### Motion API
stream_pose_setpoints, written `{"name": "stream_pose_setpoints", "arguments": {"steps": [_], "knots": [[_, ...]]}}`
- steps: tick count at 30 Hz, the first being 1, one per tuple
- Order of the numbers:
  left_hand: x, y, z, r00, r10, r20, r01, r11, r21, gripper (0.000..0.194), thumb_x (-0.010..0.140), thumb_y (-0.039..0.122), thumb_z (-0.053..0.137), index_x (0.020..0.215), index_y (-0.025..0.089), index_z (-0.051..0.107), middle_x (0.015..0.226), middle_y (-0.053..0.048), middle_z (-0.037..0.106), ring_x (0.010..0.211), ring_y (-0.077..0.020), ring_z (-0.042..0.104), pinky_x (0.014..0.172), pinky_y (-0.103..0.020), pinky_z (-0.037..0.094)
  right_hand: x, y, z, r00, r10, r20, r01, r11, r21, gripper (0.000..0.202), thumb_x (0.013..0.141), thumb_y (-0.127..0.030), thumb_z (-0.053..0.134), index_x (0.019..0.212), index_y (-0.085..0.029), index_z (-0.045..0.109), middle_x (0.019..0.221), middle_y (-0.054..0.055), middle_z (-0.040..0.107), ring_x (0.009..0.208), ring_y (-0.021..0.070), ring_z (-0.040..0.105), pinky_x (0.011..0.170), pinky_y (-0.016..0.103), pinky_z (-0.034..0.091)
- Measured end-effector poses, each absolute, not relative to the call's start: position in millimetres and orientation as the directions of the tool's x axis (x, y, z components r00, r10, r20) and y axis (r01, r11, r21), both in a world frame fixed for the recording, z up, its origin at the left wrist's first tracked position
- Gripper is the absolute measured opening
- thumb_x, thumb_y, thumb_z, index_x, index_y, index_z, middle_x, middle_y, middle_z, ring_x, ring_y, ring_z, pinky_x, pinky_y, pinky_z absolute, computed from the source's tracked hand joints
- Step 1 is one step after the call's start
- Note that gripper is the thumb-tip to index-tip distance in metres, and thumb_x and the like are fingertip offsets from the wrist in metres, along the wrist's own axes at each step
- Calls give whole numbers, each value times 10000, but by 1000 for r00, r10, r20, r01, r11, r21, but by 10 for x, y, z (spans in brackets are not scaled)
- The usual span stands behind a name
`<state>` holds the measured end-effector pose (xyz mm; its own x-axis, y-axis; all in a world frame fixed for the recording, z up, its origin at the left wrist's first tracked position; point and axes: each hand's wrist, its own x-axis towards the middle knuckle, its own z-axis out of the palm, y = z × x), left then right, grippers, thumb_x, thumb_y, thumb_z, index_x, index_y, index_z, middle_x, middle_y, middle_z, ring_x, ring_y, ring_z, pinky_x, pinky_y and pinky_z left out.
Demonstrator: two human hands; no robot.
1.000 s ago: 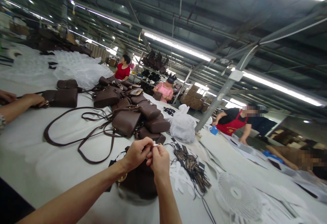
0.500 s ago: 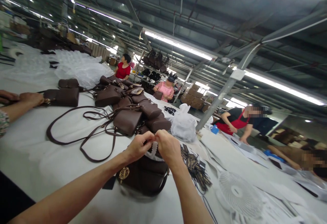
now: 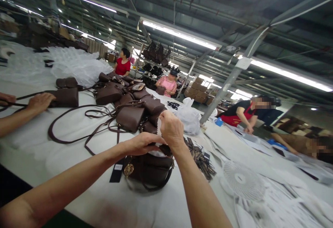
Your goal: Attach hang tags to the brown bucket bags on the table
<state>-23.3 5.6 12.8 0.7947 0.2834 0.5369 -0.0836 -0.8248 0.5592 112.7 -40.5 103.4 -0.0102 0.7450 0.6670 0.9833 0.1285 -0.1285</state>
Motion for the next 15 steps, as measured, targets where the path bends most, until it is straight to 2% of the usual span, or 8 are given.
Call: {"name": "stream_pose_setpoints", "arguments": {"steps": [2,5,6,8,10,11,13,15], "knots": [[-283,136,178,804,293,517,-109,-783,613,323,864,192,579,1186,176,612,1126,-50,654,1041,-198,593,911,-234,412,1231,-487,970,115,712,693,939,150,-309,186,867,-287,450,829,-187,602,702,52,665,692,209,611,668,296,384],[-384,257,265,771,402,494,-109,-681,724,393,838,188,569,1231,173,574,1143,-38,633,1034,-191,570,917,-252,407,1461,-718,758,349,673,652,837,89,-540,245,863,-426,474,805,-205,564,587,10,618,599,198,595,647,297,410],[-410,285,289,756,440,484,-104,-650,753,411,823,186,571,1234,166,570,1136,-40,628,1024,-189,564,912,-256,408,1524,-814,649,370,703,608,815,69,-576,288,861,-477,477,788,-209,552,580,6,611,581,196,587,631,298,414],[-433,312,324,741,489,460,-101,-596,797,420,793,188,583,1211,150,582,1086,-42,627,954,-176,561,858,-250,423,1579,-1003,377,282,857,431,780,56,-623,352,865,-533,457,760,-209,550,583,8,609,560,193,582,597,299,427],[-413,299,344,749,508,424,-105,-542,834,426,778,200,595,1201,149,587,967,-28,622,800,-138,549,728,-220,430,1511,-1156,59,108,971,211,747,61,-662,345,866,-509,457,817,-197,597,707,44,664,646,212,629,621,315,469],[-388,281,351,758,511,406,-113,-510,853,436,773,209,600,1205,151,582,895,-16,610,715,-117,525,652,-203,415,1431,-1210,-102,31,987,157,736,84,-671,318,856,-473,491,907,-188,621,831,71,692,759,232,652,692,336,495],[-325,239,357,769,512,383,-152,-435,887,458,771,231,604,1218,144,562,779,5,577,588,-87,460,535,-181,360,1209,-1268,-392,-19,989,147,661,123,-740,411,797,-371,584,1160,-180,580,1152,115,653,1023,268,625,877,388,493],[-265,207,353,764,523,379,-206,-359,910,470,772,257,602,1222,132,542,740,7,569,538,-75,436,487,-173,334,970,-1278,-600,-22,983,182,558,163,-813,590,737,-269,625,1306,-199,487,1296,106,578,1170,274,552,1005,409,431]]}}
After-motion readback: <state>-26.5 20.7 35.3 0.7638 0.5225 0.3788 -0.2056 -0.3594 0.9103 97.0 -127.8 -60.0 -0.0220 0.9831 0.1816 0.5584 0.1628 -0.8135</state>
